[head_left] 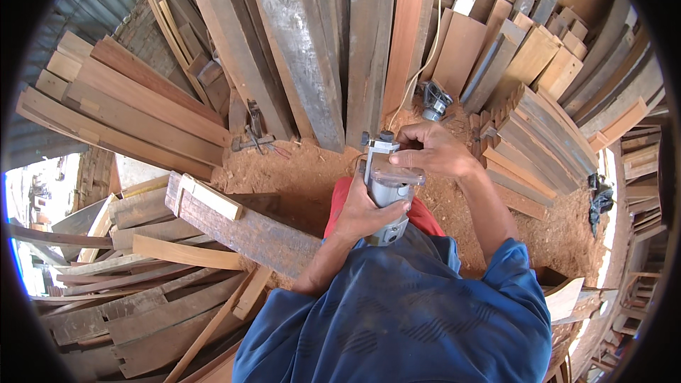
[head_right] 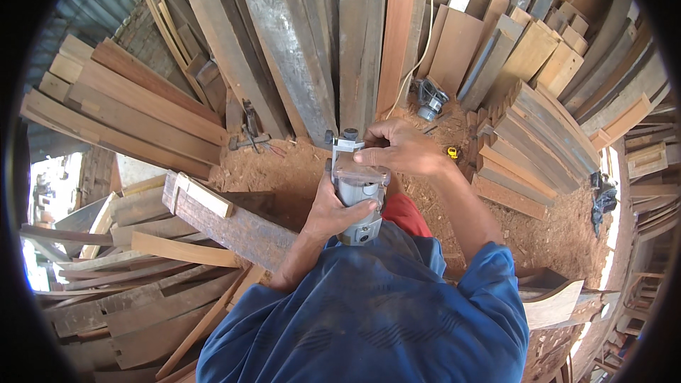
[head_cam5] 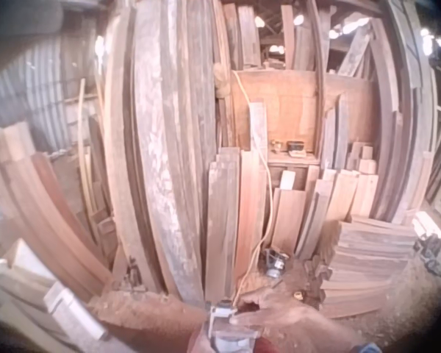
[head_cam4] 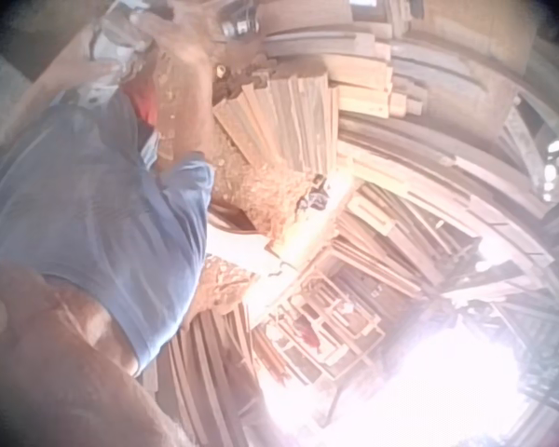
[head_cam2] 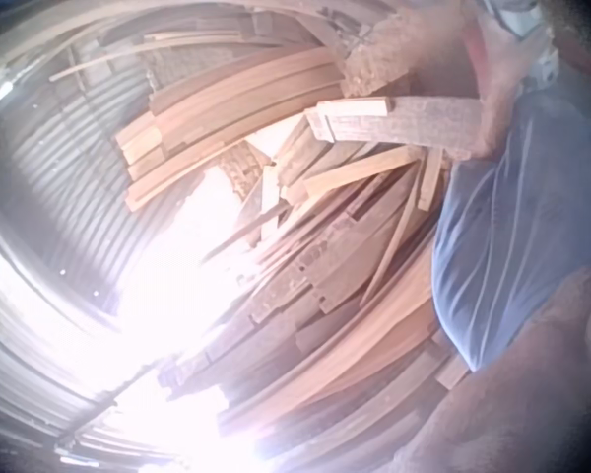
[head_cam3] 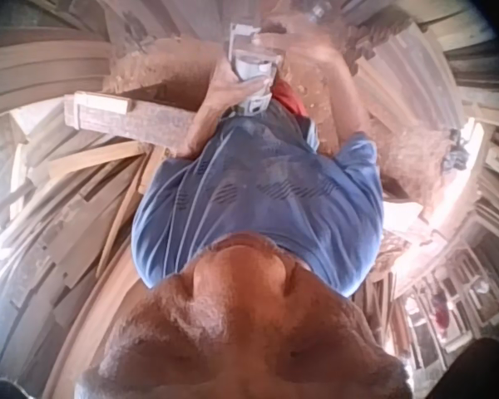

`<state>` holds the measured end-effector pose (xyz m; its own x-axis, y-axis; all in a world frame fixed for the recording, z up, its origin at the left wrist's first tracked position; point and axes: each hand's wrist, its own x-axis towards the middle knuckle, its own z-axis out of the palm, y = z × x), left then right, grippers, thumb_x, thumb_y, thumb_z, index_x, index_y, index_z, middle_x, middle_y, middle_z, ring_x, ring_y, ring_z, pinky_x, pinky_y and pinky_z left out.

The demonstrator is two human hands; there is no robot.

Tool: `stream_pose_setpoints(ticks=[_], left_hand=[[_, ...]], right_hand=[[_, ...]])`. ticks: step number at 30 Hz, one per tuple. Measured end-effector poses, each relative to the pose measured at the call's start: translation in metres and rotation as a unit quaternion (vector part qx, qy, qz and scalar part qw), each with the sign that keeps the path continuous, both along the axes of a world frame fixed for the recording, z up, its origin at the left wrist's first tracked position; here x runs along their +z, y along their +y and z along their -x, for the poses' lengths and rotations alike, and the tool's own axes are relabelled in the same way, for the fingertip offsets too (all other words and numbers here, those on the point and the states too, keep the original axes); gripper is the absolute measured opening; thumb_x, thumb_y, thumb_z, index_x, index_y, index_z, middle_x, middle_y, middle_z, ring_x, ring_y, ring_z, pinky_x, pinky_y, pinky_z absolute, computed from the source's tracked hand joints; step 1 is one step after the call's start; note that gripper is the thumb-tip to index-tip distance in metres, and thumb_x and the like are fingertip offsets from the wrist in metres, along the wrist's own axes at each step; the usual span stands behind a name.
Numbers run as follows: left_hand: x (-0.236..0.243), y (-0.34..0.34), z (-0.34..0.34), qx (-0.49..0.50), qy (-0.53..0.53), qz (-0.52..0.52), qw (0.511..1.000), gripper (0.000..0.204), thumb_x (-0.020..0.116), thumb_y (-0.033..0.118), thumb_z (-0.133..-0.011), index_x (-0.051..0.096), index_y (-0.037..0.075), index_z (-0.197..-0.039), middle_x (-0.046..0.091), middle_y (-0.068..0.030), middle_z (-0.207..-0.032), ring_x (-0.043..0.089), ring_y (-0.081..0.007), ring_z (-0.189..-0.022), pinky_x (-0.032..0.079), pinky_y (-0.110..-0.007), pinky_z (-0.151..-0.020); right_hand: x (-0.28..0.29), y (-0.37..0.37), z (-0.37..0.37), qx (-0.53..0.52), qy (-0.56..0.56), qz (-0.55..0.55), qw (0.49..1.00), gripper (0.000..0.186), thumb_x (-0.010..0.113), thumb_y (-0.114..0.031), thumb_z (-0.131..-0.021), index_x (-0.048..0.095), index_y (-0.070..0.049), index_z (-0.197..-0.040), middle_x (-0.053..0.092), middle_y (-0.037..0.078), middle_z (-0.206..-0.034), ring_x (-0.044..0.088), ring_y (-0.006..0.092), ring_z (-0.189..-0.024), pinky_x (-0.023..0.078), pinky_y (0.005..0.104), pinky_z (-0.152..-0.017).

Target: The person plugs a router into a power strip, places a piece of wood on a workbench, and uses the router to cut a groove along the edge of the wood before picking up the wood and clearing sawdust.

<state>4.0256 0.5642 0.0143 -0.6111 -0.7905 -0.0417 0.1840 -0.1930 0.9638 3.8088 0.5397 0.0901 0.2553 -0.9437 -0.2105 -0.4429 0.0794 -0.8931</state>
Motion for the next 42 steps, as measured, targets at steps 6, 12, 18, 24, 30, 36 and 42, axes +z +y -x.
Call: stream_pose_setpoints(ticks=[6,12,18,24,30,36,42], left_hand=[[-0.015,0.002,-0.001,0.018,-0.013,0.035,0.999,0.075,0.083,0.006,-0.077,0.038,-0.002,-0.136,0.064,-0.0106,-0.116,0.064,-0.0156,-0.105,0.056,-0.036,-0.090],[-0.008,0.006,0.001,0.013,-0.014,0.003,1.000,0.069,0.085,0.008,-0.077,0.045,-0.001,-0.133,0.064,-0.0099,-0.115,0.064,-0.0155,-0.104,0.056,-0.035,-0.089],[-0.013,0.006,0.000,0.002,0.018,-0.029,0.999,0.057,0.082,0.004,-0.080,0.051,0.001,-0.128,0.066,-0.0074,-0.110,0.066,-0.0139,-0.099,0.058,-0.034,-0.084],[0.001,0.012,0.005,0.019,0.026,-0.057,0.998,0.052,0.078,-0.002,-0.082,0.051,0.002,-0.127,0.068,-0.0069,-0.105,0.068,-0.0128,-0.093,0.059,-0.033,-0.081],[-0.003,0.014,0.007,0.038,0.022,-0.059,0.997,0.054,0.079,-0.001,-0.082,0.050,0.001,-0.127,0.068,-0.0082,-0.107,0.068,-0.0133,-0.094,0.059,-0.033,-0.082],[-0.010,0.018,0.004,0.055,-0.009,-0.040,0.998,0.058,0.080,0.000,-0.080,0.047,0.000,-0.128,0.067,-0.0096,-0.111,0.067,-0.0139,-0.098,0.058,-0.032,-0.084],[-0.017,0.021,0.001,0.061,-0.008,-0.032,0.998,0.061,0.081,0.001,-0.078,0.046,0.000,-0.128,0.065,-0.0087,-0.110,0.065,-0.0135,-0.097,0.057,-0.033,-0.085]], right_hand=[[-0.006,-0.001,0.002,0.026,-0.021,-0.017,0.999,0.025,0.078,-0.017,-0.089,0.072,0.004,-0.100,0.070,0.002,-0.084,0.059,0.0086,-0.078,0.049,0.0291,-0.070],[-0.022,-0.008,0.012,0.060,-0.042,-0.012,0.997,0.023,0.070,-0.017,-0.085,0.072,0.004,-0.095,0.068,0.006,-0.077,0.061,0.0132,-0.073,0.049,0.0333,-0.066],[-0.009,-0.012,0.004,0.087,0.016,-0.015,0.996,0.024,0.064,-0.018,-0.083,0.069,0.004,-0.091,0.064,0.005,-0.074,0.058,0.0133,-0.070,0.047,0.0336,-0.063],[-0.027,-0.020,0.009,0.128,-0.033,-0.021,0.991,0.023,0.063,-0.016,-0.084,0.068,0.004,-0.093,0.060,0.001,-0.074,0.054,0.0109,-0.070,0.044,0.0314,-0.062],[-0.034,-0.020,0.010,0.130,-0.107,-0.062,0.984,0.022,0.065,-0.016,-0.087,0.067,0.003,-0.097,0.060,-0.002,-0.078,0.052,0.0094,-0.071,0.044,0.0298,-0.063],[-0.037,-0.015,0.009,0.095,-0.041,-0.017,0.995,0.019,0.068,-0.014,-0.089,0.070,0.002,-0.099,0.065,0.000,-0.080,0.057,0.0091,-0.075,0.047,0.0299,-0.067],[-0.052,-0.012,0.003,0.083,-0.078,-0.044,0.993,0.016,0.069,-0.015,-0.089,0.072,0.001,-0.094,0.067,0.002,-0.078,0.059,0.0113,-0.075,0.047,0.0325,-0.069]])
